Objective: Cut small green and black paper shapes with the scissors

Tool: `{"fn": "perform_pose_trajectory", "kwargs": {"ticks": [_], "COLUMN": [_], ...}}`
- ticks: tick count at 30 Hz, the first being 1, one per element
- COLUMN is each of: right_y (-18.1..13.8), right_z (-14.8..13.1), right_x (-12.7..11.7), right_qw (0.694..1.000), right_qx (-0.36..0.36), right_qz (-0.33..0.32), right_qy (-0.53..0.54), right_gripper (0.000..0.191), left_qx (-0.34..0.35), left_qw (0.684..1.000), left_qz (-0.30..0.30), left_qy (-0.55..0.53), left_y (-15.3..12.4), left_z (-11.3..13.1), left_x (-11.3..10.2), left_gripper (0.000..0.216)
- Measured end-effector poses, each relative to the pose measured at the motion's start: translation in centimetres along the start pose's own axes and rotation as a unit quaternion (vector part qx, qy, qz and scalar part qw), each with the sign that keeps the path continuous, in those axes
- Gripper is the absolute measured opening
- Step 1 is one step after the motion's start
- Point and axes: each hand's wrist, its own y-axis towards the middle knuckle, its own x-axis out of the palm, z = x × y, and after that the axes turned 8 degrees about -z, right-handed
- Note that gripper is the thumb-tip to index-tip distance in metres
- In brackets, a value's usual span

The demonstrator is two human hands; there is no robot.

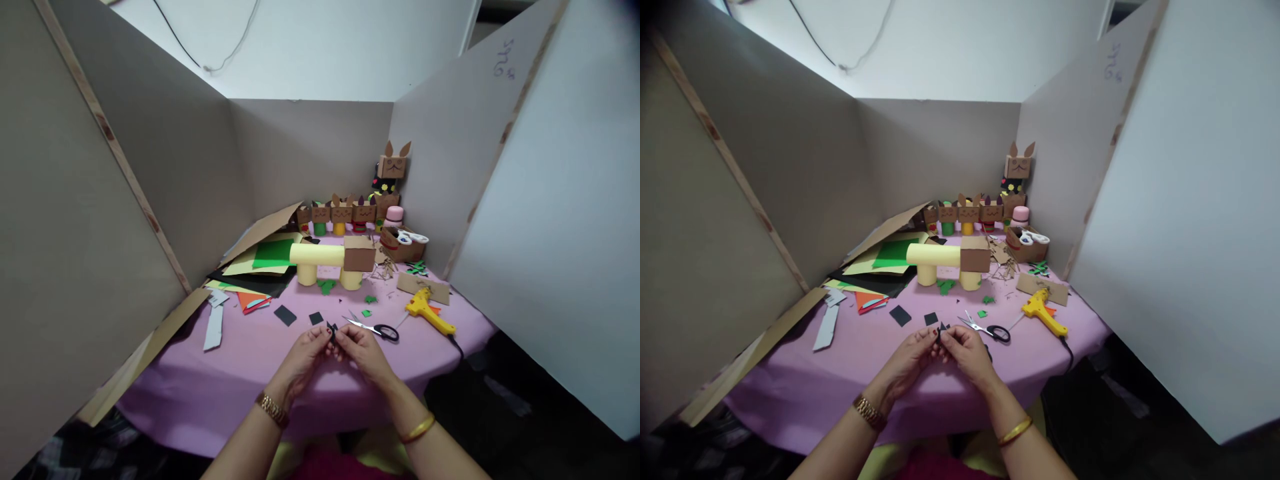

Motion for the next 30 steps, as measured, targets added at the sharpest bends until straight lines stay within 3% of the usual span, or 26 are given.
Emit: {"fn": "perform_pose_trajectory", "kwargs": {"ticks": [11,30], "right_y": [-0.17,-0.31], "right_z": [-0.2,-0.38], "right_x": [0.02,0.15], "right_qw": [0.999,0.997], "right_qx": [0.024,0.041], "right_qz": [-0.018,-0.026], "right_qy": [0.04,0.063], "right_gripper": [0.035,0.036], "left_qx": [-0.02,-0.044], "left_qw": [0.998,0.996], "left_qz": [-0.036,-0.042], "left_qy": [-0.038,-0.068], "left_y": [-0.3,-0.55], "left_z": [-0.01,-0.23], "left_x": [-0.01,0.12], "left_gripper": [0.031,0.031]}}
